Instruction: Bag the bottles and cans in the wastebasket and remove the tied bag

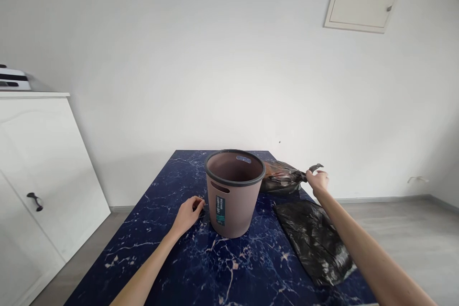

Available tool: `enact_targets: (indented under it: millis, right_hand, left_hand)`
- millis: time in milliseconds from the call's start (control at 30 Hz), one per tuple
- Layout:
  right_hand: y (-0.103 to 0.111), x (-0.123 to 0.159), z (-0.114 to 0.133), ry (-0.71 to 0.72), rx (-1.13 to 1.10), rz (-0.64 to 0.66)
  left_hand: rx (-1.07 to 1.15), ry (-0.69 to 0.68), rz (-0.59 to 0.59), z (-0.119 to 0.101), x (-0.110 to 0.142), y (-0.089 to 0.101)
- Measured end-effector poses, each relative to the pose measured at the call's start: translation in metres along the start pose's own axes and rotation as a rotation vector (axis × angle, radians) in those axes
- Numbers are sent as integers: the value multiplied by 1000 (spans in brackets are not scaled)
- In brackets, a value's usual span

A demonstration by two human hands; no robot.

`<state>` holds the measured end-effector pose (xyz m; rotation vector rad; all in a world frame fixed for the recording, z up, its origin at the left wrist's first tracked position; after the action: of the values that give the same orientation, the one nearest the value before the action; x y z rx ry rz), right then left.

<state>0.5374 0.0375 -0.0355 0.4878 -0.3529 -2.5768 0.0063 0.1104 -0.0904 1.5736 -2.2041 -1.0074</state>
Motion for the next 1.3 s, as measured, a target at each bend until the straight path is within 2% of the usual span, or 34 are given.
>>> enact_targets:
  millis: [100, 200, 333, 400, 500, 600, 733, 833, 933, 1067, 1133, 1200, 1300]
  right_hand:
    - [1, 3, 28, 74, 0, 66]
    - [-2, 27, 74, 281, -43, 212]
    - [16, 102, 146, 655, -98, 432]
    - [32, 149, 179, 943, -43, 534]
    - [45, 202, 203, 1172, 98, 662]
    - [35, 229, 199, 1193, 276, 726]
    - [8, 241, 186, 1147, 357, 683]
    - [-11, 240, 186, 1112, 340, 649]
    - [-23, 235, 192, 1104, 295, 700]
    - [-20, 216, 186, 1032, 178, 753]
    - [-8, 196, 167, 955, 152, 716]
    - [8, 172, 135, 876, 221, 661]
    - [37, 132, 67, 663, 553, 635]
  left_hand:
    - [-3, 1, -2, 1, -1, 0]
    - [-5, -2, 2, 1, -1, 0]
    - [-3, -7, 9, 2, -1, 0]
    - [-3, -9, 12, 3, -1, -1]
    - [-4, -10, 16, 4, -1, -1]
    - [-5, -9, 20, 4, 0, -1]
    - [4, -6, 11, 1, 1, -1]
    - [20, 7, -7, 1, 0, 0]
    - [44, 30, -32, 4, -3, 2]
    - [74, 56, -80, 10, -5, 3]
    - [90, 65, -105, 11, -6, 4]
    - [107, 73, -122, 11, -6, 5]
    - [137, 81, -140, 9, -5, 6]
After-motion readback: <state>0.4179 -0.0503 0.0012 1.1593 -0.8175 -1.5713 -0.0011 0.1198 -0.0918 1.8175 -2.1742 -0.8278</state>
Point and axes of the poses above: each hand's wrist, its own x-axis away from the middle knuckle, its own y-axis out of the back of the hand, z = x × y, the point moved 4 cm from there along -x, towards the middle knuckle, and after that the axes turned 7 degrees about z, right-handed, at the moved point
